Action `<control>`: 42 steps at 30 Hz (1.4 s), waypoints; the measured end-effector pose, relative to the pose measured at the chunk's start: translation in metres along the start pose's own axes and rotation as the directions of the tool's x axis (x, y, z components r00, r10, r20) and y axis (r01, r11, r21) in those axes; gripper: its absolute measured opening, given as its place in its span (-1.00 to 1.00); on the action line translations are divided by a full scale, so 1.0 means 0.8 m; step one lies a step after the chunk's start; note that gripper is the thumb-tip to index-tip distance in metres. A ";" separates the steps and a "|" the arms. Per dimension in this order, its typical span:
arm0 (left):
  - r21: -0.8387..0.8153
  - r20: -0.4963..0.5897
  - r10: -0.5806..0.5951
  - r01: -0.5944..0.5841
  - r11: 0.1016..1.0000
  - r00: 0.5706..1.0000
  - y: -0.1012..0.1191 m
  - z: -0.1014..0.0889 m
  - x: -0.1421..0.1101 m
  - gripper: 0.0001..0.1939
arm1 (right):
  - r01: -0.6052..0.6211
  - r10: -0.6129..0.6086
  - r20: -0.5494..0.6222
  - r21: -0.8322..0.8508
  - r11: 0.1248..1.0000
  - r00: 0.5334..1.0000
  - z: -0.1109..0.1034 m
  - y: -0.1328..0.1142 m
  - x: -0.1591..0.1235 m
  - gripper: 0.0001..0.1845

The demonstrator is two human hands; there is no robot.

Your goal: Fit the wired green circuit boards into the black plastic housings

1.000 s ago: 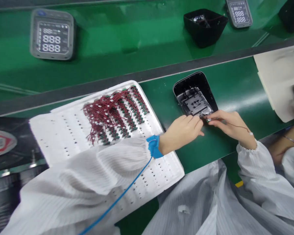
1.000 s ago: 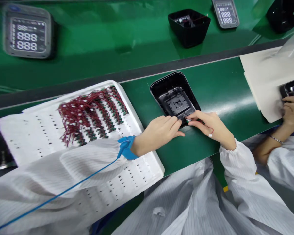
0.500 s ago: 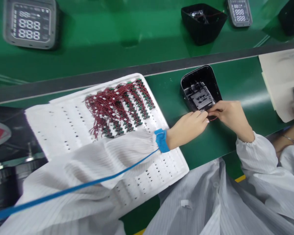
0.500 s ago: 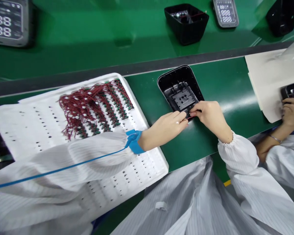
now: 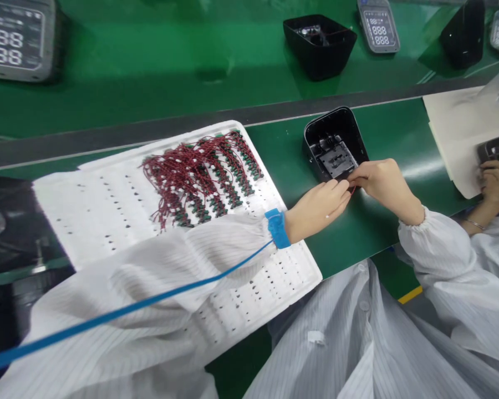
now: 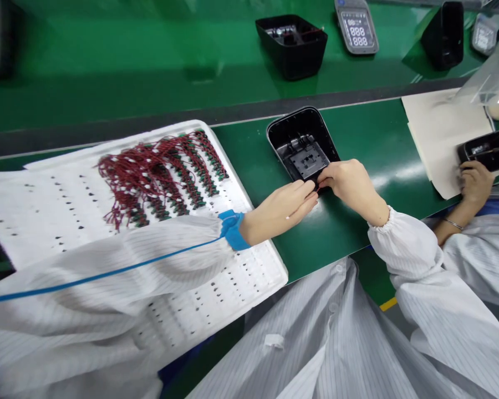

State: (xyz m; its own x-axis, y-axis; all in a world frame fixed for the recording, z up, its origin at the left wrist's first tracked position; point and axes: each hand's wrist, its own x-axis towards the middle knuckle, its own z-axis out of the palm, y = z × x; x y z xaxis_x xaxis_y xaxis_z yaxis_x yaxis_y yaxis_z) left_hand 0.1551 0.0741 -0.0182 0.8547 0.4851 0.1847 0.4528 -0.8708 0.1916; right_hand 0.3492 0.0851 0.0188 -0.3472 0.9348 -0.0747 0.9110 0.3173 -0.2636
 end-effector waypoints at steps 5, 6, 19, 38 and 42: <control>0.016 0.017 -0.002 0.002 1.000 1.000 0.001 0.003 0.000 -0.70 | -0.001 0.001 -0.002 0.002 1.000 1.000 0.006 0.003 0.004 -0.72; 0.031 0.025 0.004 -0.005 0.999 1.000 0.001 0.003 0.000 -0.70 | 0.000 0.000 -0.006 0.009 1.000 1.000 0.008 0.004 0.005 -0.72; 0.046 0.032 0.036 -0.038 0.998 0.999 0.002 -0.001 0.000 -0.69 | -0.016 0.011 0.045 0.100 0.995 0.999 0.005 0.017 0.003 -0.77; -0.088 0.002 -0.029 0.029 0.996 1.000 0.003 -0.001 -0.004 -0.59 | 0.138 -0.153 0.192 0.087 0.987 0.969 -0.010 0.026 0.019 -0.68; -0.146 0.000 -0.051 0.051 0.988 0.999 0.003 -0.003 -0.004 -0.63 | 0.097 -0.111 0.199 0.079 0.992 0.974 -0.009 0.025 0.018 -0.68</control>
State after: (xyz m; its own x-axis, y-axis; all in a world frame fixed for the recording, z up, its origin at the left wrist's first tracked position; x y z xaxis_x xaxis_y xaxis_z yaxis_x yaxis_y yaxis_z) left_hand 0.1527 0.0706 -0.0158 0.8305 0.5291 0.1742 0.4536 -0.8239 0.3398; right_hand 0.3641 0.1061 0.0193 -0.4835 0.8433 -0.2348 0.8525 0.3928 -0.3448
